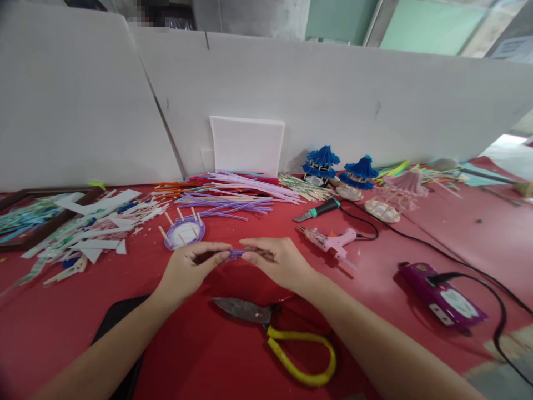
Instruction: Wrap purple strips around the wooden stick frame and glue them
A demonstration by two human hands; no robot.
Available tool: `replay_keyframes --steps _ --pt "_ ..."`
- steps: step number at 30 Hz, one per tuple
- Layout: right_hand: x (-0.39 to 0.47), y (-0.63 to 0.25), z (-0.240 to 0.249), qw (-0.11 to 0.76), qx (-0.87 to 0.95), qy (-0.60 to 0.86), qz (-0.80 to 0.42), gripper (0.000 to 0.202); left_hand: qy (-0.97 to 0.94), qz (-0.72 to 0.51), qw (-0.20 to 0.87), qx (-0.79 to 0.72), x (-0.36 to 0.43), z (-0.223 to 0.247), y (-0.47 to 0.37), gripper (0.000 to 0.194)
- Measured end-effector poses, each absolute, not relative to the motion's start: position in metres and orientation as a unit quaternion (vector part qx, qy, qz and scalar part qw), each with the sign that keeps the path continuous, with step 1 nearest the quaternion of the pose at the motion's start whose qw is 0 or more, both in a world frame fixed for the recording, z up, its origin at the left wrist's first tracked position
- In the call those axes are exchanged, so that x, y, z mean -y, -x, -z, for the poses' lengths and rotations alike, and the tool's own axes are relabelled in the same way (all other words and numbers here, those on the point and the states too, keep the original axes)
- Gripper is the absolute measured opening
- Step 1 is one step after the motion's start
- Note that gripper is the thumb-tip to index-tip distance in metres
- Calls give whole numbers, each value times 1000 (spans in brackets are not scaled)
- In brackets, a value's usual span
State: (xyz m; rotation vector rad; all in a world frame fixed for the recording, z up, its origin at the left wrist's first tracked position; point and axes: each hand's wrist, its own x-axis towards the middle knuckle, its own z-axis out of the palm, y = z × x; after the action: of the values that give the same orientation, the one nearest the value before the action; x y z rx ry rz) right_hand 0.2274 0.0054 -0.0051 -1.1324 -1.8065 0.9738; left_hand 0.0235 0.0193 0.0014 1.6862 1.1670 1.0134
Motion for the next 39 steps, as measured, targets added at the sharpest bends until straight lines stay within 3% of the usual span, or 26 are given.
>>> replay_keyframes --steps 5,15,19,26,29,32,34,39 --pt "-6 -220 10 416 543 435 -585 35 -674 -407 414 -457 -19 -2 -21 19" --pt "-6 -222 11 452 550 403 -575 27 -626 -359 563 -403 -22 -2 -26 20" --pt "-5 -222 14 452 588 421 -522 23 -653 -358 529 -406 -21 -2 -27 21" --pt "-7 -229 12 418 653 468 -425 21 -777 -373 294 -412 -21 -2 -20 17" --pt "-16 -247 9 391 701 532 -270 19 -775 -364 221 -467 -25 -2 -13 20" --pt "-26 -265 9 281 767 566 -112 19 -772 -324 191 -513 -30 1 -9 20" --pt "-30 -271 11 233 792 557 -90 17 -777 -301 179 -523 -33 4 -10 22" --pt "-31 -266 14 203 814 532 -111 12 -803 -268 168 -505 -37 11 -13 27"
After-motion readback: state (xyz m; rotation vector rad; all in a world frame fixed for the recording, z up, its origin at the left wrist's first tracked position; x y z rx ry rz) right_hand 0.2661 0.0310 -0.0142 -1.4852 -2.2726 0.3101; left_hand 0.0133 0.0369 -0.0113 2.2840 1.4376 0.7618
